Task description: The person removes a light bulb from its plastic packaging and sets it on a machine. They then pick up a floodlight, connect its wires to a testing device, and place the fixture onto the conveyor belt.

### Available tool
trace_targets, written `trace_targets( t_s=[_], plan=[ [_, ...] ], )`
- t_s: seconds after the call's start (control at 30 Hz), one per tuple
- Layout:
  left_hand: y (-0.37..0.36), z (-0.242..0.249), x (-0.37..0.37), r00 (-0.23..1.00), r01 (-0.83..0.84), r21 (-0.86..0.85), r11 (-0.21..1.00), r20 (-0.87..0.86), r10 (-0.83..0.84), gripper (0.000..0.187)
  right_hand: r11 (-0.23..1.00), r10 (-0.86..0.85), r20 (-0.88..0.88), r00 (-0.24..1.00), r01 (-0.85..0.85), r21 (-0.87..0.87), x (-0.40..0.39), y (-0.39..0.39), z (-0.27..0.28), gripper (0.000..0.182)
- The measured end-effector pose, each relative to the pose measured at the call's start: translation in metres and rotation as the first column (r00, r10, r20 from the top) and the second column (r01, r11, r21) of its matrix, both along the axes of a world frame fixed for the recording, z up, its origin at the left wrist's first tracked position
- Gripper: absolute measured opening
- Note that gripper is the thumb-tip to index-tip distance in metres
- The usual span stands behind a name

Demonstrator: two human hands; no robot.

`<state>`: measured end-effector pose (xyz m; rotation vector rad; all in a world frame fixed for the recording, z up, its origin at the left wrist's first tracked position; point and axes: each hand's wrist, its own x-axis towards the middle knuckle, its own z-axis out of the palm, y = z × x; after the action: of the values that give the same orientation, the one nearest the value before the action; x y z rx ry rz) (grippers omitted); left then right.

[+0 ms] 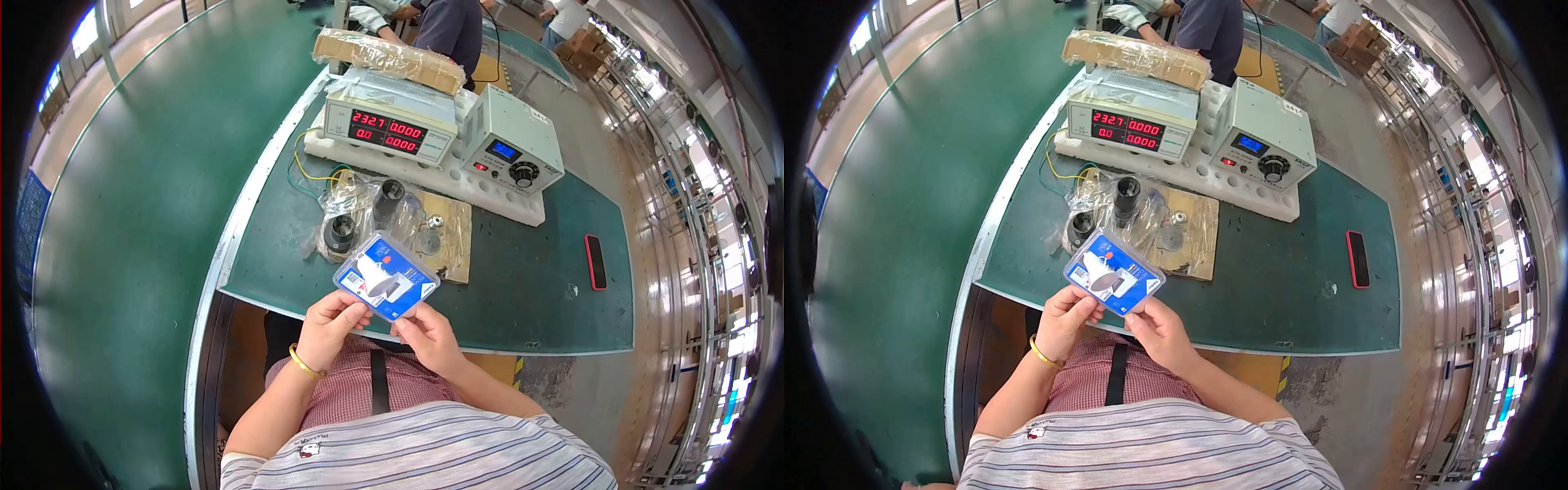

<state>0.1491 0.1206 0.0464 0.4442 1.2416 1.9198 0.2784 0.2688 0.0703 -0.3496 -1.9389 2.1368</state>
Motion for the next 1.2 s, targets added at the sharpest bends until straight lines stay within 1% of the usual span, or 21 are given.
trace_targets(
  t_s=[0.1, 0.13, 0.2, 0.23, 0.27, 0.3, 0.33, 0.37, 0.43, 0.47, 0.5, 0.53, 0.57, 0.6, 0.63, 0.67, 0.73, 0.83, 1.0, 1.1, 1.2],
  plan=[
    [0.006, 0.002, -0.001, 1.0, 0.016, 0.016, 1.0, 0.003, -0.016, 0.01, 0.998, -0.019, 0.023, 1.0, 0.02, -0.053, 0.002, -0.001, -0.002, 0.01],
    [0.007, 0.003, -0.001, 1.0, 0.012, 0.013, 1.0, -0.028, -0.012, 0.01, 0.997, -0.025, 0.036, 0.999, 0.028, -0.075, 0.003, -0.001, -0.003, 0.011],
    [0.012, 0.007, -0.004, 0.994, 0.027, 0.019, 0.999, -0.103, -0.025, 0.01, 0.952, -0.019, 0.064, 0.998, 0.038, -0.305, 0.003, -0.003, -0.008, 0.012],
    [0.017, 0.009, -0.005, 0.994, 0.028, -0.003, 1.0, -0.101, -0.029, 0.01, 0.913, -0.031, 0.066, 0.997, 0.055, -0.404, 0.003, -0.002, -0.01, 0.013],
    [0.019, 0.01, -0.005, 0.994, 0.033, -0.021, 0.999, -0.103, -0.035, 0.01, 0.915, -0.049, 0.081, 0.996, 0.077, -0.396, 0.003, -0.001, -0.01, 0.014],
    [0.02, 0.009, -0.004, 0.994, 0.034, -0.041, 0.999, -0.101, -0.038, 0.01, 0.924, -0.069, 0.054, 0.996, 0.085, -0.372, 0.002, 0.001, -0.01, 0.014],
    [0.021, 0.007, -0.005, 0.994, 0.051, -0.006, 0.999, -0.095, -0.051, 0.011, 0.929, -0.101, 0.036, 0.994, 0.107, -0.355, 0.001, 0.005, -0.005, 0.014],
    [0.023, 0.009, -0.004, 0.993, 0.058, -0.018, 0.998, -0.106, -0.06, 0.011, 0.931, -0.127, 0.018, 0.992, 0.126, -0.342, -0.001, 0.01, -0.001, 0.015],
    [0.022, 0.018, -0.003, 0.99, 0.059, -0.046, 0.997, -0.126, -0.064, 0.012, 0.93, -0.23, 0.032, 0.973, 0.229, -0.287, -0.006, 0.035, 0.013, 0.014],
    [0.02, 0.014, -0.005, 0.983, 0.064, -0.104, 0.992, -0.163, -0.081, 0.013, 0.891, -0.33, -0.032, 0.943, 0.3, -0.341, -0.011, 0.05, 0.024, 0.012],
    [0.017, 0.006, -0.008, 0.977, 0.067, -0.156, 0.985, -0.191, -0.097, 0.012, 0.864, -0.421, -0.063, 0.905, 0.379, -0.331, -0.018, 0.069, 0.039, 0.011],
    [0.016, -0.003, -0.01, 0.969, 0.066, -0.205, 0.976, -0.219, -0.112, 0.012, 0.846, -0.481, -0.066, 0.874, 0.443, -0.298, -0.024, 0.093, 0.051, 0.01],
    [0.015, -0.009, -0.012, 0.961, 0.062, -0.254, 0.965, -0.247, -0.127, 0.012, 0.85, -0.512, -0.089, 0.854, 0.489, -0.196, -0.029, 0.121, 0.059, 0.013],
    [0.013, -0.007, -0.015, 0.972, 0.077, -0.217, 0.973, -0.199, -0.122, 0.01, 0.852, -0.522, -0.111, 0.846, 0.512, -0.105, -0.033, 0.155, 0.061, 0.013],
    [0.013, -0.009, -0.018, 0.975, 0.093, -0.198, 0.976, -0.178, -0.129, 0.011, 0.823, -0.568, -0.142, 0.811, 0.566, -0.056, -0.042, 0.182, 0.068, 0.013],
    [0.012, -0.012, -0.019, 0.978, 0.106, -0.178, 0.978, -0.156, -0.134, 0.012, 0.793, -0.605, -0.102, 0.79, 0.609, 0.012, -0.05, 0.205, 0.079, 0.012],
    [0.012, -0.013, -0.022, 0.98, 0.123, -0.157, 0.98, -0.139, -0.146, 0.013, 0.782, -0.612, -0.006, 0.791, 0.607, 0.143, -0.062, 0.252, 0.094, 0.014],
    [0.013, -0.013, -0.021, 0.977, 0.123, -0.138, 0.983, -0.157, -0.144, 0.011, 0.815, -0.576, 0.144, 0.804, 0.554, 0.17, -0.074, 0.295, 0.112, 0.014],
    [0.011, -0.013, -0.024, 0.974, 0.152, -0.132, 0.98, -0.146, -0.171, 0.013, 0.806, -0.585, 0.276, 0.762, 0.584, 0.097, -0.087, 0.316, 0.111, 0.018],
    [0.011, -0.015, -0.024, 0.975, 0.159, -0.128, 0.979, -0.137, -0.176, 0.013, 0.783, -0.621, 0.293, 0.727, 0.59, 0.196, -0.086, 0.307, 0.113, 0.017],
    [0.01, -0.014, -0.025, 0.974, 0.171, -0.13, 0.977, -0.128, -0.188, 0.013, 0.761, -0.621, 0.313, 0.718, 0.457, 0.461, -0.08, 0.297, 0.128, 0.014]
  ],
)
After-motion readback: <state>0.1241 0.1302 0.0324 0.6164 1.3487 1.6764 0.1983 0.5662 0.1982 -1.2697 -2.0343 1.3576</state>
